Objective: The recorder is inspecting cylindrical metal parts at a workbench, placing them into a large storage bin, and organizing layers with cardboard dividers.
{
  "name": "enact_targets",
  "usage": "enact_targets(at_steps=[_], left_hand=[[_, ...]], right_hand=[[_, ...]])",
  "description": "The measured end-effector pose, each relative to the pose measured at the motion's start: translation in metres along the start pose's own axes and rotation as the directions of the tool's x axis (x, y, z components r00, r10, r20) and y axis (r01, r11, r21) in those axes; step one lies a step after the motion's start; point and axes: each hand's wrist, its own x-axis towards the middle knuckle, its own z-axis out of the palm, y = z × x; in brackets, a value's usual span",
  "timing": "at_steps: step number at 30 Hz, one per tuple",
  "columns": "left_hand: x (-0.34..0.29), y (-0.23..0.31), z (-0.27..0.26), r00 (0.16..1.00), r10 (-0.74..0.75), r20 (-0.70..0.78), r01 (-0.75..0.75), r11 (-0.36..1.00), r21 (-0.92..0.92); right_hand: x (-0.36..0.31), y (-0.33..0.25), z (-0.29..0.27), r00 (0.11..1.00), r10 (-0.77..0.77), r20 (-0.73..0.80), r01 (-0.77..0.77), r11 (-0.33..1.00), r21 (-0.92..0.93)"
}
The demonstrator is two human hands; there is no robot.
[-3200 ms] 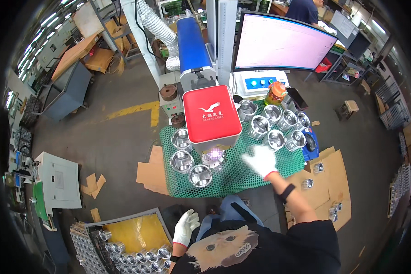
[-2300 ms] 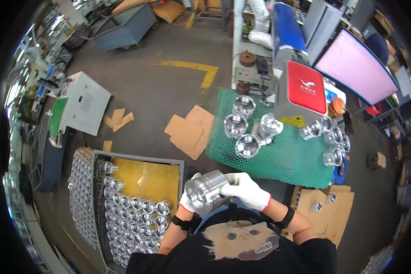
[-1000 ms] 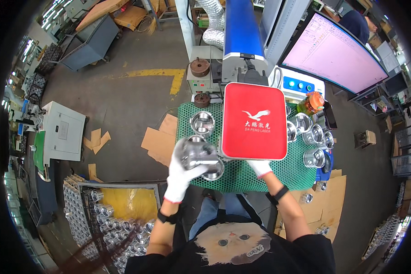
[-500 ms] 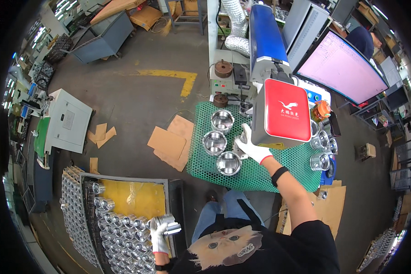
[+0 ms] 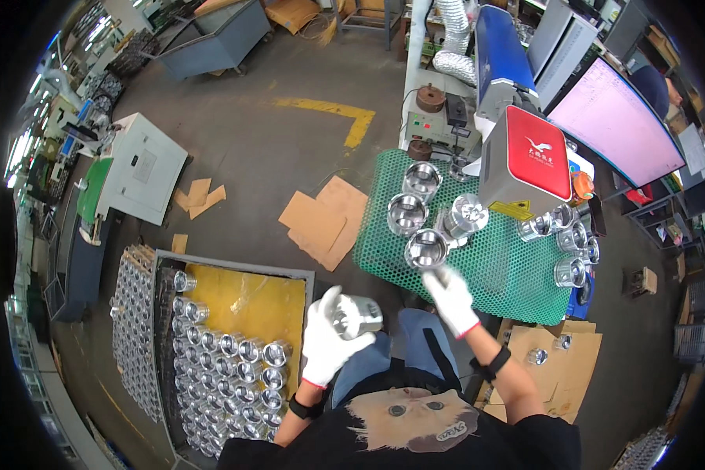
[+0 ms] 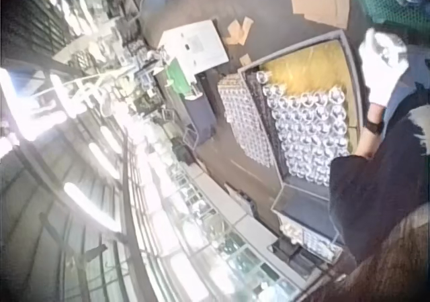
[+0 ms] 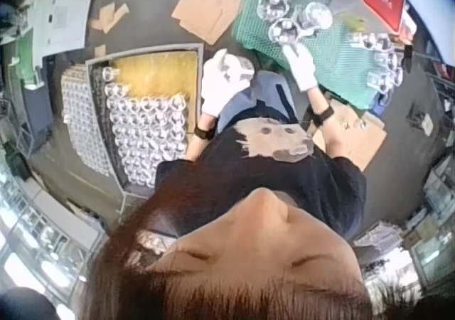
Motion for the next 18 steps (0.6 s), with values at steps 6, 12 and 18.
enact_targets(at_steps=[6,12,18], left_hand=[[0.000,0.065,0.005,0.961,0.131,0.245,-0.156,0.984,0.084],[-0.005,0.007,0.064,0.930,-0.134,0.342,0.366,0.271,-0.890],[0.002,-0.018,0.129,0.539,-0.007,0.842,0.803,-0.298,-0.517]], right_hand=[[-0.052,-0.067,0.026,0.698,0.278,0.659,-0.713,0.185,0.677],[-0.040,-0.047,-0.006,0.713,0.421,0.561,-0.696,0.329,0.638],[-0.049,-0.029,-0.015,0.867,-0.239,0.437,0.486,0.600,-0.635]])
